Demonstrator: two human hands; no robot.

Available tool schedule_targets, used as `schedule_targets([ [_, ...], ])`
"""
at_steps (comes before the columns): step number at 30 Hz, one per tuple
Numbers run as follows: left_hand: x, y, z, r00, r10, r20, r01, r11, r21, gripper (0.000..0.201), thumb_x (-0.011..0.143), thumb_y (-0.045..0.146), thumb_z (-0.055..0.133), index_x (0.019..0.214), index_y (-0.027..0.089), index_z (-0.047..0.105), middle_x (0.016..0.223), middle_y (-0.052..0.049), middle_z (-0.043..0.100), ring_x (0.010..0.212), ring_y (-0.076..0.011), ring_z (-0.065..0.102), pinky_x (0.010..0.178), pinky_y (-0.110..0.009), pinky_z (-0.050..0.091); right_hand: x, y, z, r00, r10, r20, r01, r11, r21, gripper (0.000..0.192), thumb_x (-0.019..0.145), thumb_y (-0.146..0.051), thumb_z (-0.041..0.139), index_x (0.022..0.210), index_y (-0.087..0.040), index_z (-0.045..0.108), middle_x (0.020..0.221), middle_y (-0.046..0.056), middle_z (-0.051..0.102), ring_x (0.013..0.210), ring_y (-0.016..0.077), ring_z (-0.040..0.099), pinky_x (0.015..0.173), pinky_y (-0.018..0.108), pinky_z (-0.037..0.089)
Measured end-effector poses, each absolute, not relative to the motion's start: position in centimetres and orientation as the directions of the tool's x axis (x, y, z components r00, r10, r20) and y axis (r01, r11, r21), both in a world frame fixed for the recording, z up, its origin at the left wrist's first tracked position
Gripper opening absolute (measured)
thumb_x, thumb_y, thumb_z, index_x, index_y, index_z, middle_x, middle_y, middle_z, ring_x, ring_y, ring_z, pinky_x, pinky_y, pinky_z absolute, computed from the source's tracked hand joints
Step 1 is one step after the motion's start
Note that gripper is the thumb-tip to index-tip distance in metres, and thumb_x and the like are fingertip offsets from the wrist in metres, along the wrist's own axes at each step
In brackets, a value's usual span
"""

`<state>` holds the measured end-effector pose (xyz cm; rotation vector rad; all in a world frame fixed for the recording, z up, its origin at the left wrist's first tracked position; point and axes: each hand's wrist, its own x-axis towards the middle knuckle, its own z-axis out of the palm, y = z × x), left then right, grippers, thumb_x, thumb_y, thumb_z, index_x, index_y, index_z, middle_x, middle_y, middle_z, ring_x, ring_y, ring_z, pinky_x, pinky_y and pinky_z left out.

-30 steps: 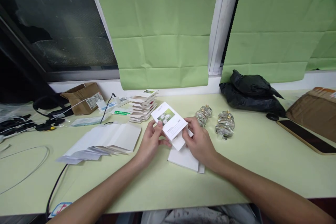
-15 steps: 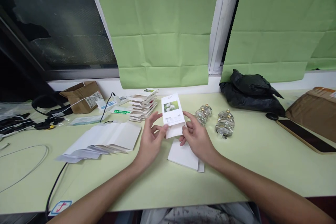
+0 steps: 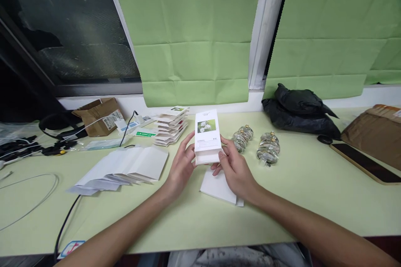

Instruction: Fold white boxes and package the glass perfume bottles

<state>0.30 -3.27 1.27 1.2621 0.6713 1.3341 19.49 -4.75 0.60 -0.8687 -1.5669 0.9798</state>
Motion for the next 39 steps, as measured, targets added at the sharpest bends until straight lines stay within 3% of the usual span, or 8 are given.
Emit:
schedule_targets([
  [5,-0.1,-2.5,1.5,0.065,0.989,0.136,-0.344,-0.106,0.933,0.069,0.087,0.043,0.083,0.146,0.022,0.053,0.128,-0.013,0.076,0.114,-0.0289,0.073,0.095,-0.041,0.06,19.7,-5.2,1.2,-0.293,0.866,0.406,0.055,0.439,-0.897,0.045,0.109,-0.031,0.045,0.155,-0.031,0.043,0.129,0.008,0.067,0.079,0.016,0.067,0.067,0.034,0.064],
  [9,-0.8,-2.0,1.7,0.12,0.987,0.107,-0.279,-0.07,0.958,0.059,0.083,0.043,0.087,0.131,0.017,0.064,0.132,-0.016,0.074,0.113,-0.0306,0.074,0.092,-0.039,0.062,19.8,-4.8,1.0,-0.313,0.868,0.385,-0.038,0.394,-0.918,0.027,0.105,-0.034,0.056,0.13,-0.025,0.061,0.117,0.007,0.069,0.096,0.0201,0.066,0.073,0.033,0.065],
  [14,-1.1,-2.5,2.1,0.168,0.972,0.164,-0.11,-0.146,0.983,0.058,0.09,0.051,0.078,0.136,0.02,0.061,0.13,-0.013,0.075,0.109,-0.0307,0.075,0.082,-0.035,0.064,19.8,-3.5,0.6,-0.24,0.933,0.267,-0.107,0.248,-0.963,0.032,0.1,-0.051,0.065,0.092,-0.02,0.063,0.084,0.001,0.066,0.071,0.015,0.064,0.051,0.024,0.058],
  [20,-1.4,-2.6,2.4,0.268,0.951,0.156,-0.096,-0.135,0.986,0.06,0.098,0.053,0.068,0.148,0.022,0.056,0.128,-0.013,0.075,0.105,-0.031,0.076,0.074,-0.033,0.063,20.2,-3.5,1.2,-0.34,0.907,0.25,-0.144,0.213,-0.966,0.03,0.098,-0.049,0.069,0.105,-0.02,0.071,0.08,0.0,0.067,0.061,0.0133,0.062,0.048,0.024,0.056],
  [25,-2.5,-2.2,2.5,0.446,0.893,0.058,-0.067,-0.032,0.997,0.055,0.097,0.046,0.072,0.145,0.023,0.06,0.125,-0.013,0.077,0.098,-0.0286,0.078,0.077,-0.035,0.064,20.6,-3.3,2.2,-0.333,0.905,0.266,-0.222,0.199,-0.955,0.032,0.096,-0.044,0.073,0.122,-0.024,0.07,0.099,0.003,0.075,0.08,0.0171,0.071,0.062,0.026,0.06],
  [28,-2.8,-2.0,2.4,0.456,0.889,0.042,-0.083,-0.005,0.997,0.056,0.096,0.045,0.073,0.146,0.022,0.06,0.122,-0.013,0.078,0.097,-0.0286,0.079,0.077,-0.035,0.064,21.1,-3.0,2.5,-0.394,0.897,0.201,-0.21,0.125,-0.97,0.04,0.095,-0.045,0.075,0.128,-0.024,0.069,0.095,0.004,0.076,0.069,0.0163,0.07,0.051,0.025,0.058],
  [33,-2.7,-1.9,2.1,0.437,0.898,0.049,-0.125,0.006,0.992,0.062,0.095,0.049,0.074,0.148,0.023,0.058,0.126,-0.015,0.077,0.103,-0.0307,0.077,0.079,-0.037,0.064,21.8,-2.9,3.0,-0.512,0.845,0.153,-0.169,0.076,-0.983,0.047,0.092,-0.047,0.077,0.129,-0.018,0.068,0.091,0.005,0.076,0.068,0.017,0.071,0.051,0.027,0.062],
  [39,-2.9,-2.2,3.1,0.442,0.896,0.035,0.0,-0.039,0.999,0.058,0.091,0.052,0.076,0.143,0.028,0.065,0.099,-0.011,0.082,0.064,-0.0233,0.073,0.048,-0.029,0.055,21.6,-2.9,2.6,-0.463,0.866,0.189,-0.156,0.13,-0.979,0.043,0.096,-0.047,0.072,0.128,-0.019,0.065,0.092,0.005,0.075,0.062,0.014,0.069,0.047,0.024,0.06],
])
